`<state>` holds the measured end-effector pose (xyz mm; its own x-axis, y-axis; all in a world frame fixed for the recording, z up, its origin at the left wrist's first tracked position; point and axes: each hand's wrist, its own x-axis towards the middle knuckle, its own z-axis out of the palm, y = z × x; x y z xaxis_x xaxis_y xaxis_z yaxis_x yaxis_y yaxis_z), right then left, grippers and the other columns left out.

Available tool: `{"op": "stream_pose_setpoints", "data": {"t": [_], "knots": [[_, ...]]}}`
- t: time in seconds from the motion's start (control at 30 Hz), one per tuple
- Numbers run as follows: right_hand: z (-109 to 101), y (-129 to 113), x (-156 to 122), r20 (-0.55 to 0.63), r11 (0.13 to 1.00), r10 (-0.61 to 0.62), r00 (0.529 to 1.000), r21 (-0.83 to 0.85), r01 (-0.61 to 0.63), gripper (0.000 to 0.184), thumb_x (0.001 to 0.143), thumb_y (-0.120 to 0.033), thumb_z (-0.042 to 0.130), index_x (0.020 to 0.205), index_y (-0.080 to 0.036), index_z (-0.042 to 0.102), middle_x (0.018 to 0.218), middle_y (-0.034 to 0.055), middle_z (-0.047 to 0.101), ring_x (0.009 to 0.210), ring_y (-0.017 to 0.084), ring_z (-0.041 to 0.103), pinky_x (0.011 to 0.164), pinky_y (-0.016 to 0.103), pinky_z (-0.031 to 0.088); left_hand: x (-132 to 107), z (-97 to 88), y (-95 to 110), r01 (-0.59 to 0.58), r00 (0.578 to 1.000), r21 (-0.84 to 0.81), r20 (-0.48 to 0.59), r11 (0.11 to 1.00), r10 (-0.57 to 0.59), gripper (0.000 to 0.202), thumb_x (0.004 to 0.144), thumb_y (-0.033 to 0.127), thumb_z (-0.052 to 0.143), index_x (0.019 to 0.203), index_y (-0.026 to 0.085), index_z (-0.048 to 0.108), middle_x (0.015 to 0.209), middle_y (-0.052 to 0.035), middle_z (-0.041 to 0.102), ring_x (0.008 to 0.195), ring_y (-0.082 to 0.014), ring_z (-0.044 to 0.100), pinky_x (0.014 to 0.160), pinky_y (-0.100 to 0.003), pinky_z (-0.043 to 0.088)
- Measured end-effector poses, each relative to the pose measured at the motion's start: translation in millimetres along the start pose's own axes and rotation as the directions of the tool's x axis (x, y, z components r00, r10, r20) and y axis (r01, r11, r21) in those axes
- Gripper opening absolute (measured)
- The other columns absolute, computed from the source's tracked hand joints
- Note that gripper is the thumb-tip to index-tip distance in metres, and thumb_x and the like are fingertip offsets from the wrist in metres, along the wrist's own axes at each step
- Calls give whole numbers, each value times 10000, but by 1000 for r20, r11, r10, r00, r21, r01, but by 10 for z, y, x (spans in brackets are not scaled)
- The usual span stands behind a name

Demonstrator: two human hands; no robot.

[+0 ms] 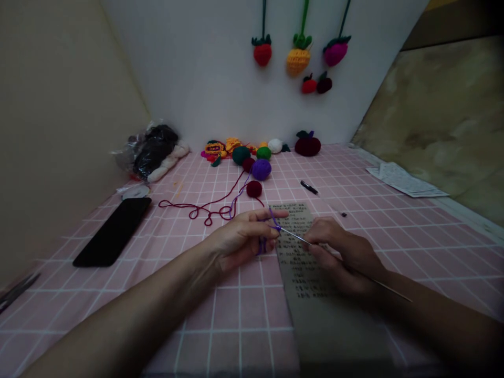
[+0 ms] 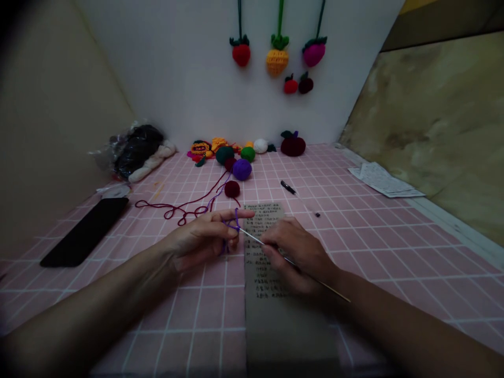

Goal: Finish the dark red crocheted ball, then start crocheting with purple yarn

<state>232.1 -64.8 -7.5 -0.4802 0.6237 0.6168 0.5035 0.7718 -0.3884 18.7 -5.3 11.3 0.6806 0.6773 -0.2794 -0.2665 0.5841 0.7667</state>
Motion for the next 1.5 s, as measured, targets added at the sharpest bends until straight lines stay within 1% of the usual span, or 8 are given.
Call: {"op": "stream_pose_setpoints", "data": {"t": [0.17,0.37,0.53,0.8,1.13,1.3,1.4,1.5], "knots": [[5,-22,-17,7,995,70,997,67,-71,121,916,-147,444,936,-211,544,794,32,588,756,181,552,696,342,444,-5,9,-25,-6,1000,7,9,1000,6,458,657,-9,672,1100,103,646,693,-2,635,598,-55,549,641,-194,407],[28,-59,-3,55,993,116,992,27,-117,123,940,-160,436,945,-216,546,826,29,616,752,166,567,689,308,446,-21,53,-77,-7,1000,62,15,998,6,428,655,22,681,1072,117,664,697,-6,636,628,-72,554,660,-214,398],[34,-64,-37,15,987,160,987,-1,-160,107,941,-169,448,940,-219,542,834,24,611,769,168,578,707,298,445,-9,49,-111,-23,998,75,65,997,18,346,659,42,669,998,104,694,677,-14,635,609,-69,547,632,-203,380],[10,-109,-15,27,968,247,969,31,-248,133,952,-197,432,898,-216,552,775,6,592,695,145,572,640,277,435,-9,63,-91,-84,996,163,-3,983,86,400,629,51,674,1020,135,685,691,17,600,588,-60,498,633,-221,360],[-40,-95,-1,18,947,316,949,63,-316,193,949,-226,427,806,-217,556,722,-3,583,636,140,558,579,276,421,-40,106,-46,-227,948,459,-97,859,302,364,683,72,642,1034,170,650,695,46,554,542,-63,424,550,-232,307],[-19,-75,29,9,955,296,955,-3,-296,200,936,-214,427,768,-222,534,677,-2,552,627,153,543,583,292,418,-39,109,-54,-244,932,560,-89,792,350,344,705,98,638,1044,158,619,697,46,524,590,-82,441,582,-238,327],[1,-68,55,39,966,247,968,-86,-243,168,931,-201,426,814,-220,545,711,10,577,676,173,556,646,322,423,-24,92,-75,-247,930,615,-65,749,361,364,729,106,615,1090,152,597,718,42,505,629,-93,450,602,-246,331],[8,-63,69,34,955,281,959,-109,-276,173,945,-216,396,874,-212,554,774,20,598,718,182,570,678,331,430,-8,78,-89,-253,927,642,-52,724,371,373,738,105,601,1108,147,588,730,38,497,636,-93,443,605,-247,328]]}}
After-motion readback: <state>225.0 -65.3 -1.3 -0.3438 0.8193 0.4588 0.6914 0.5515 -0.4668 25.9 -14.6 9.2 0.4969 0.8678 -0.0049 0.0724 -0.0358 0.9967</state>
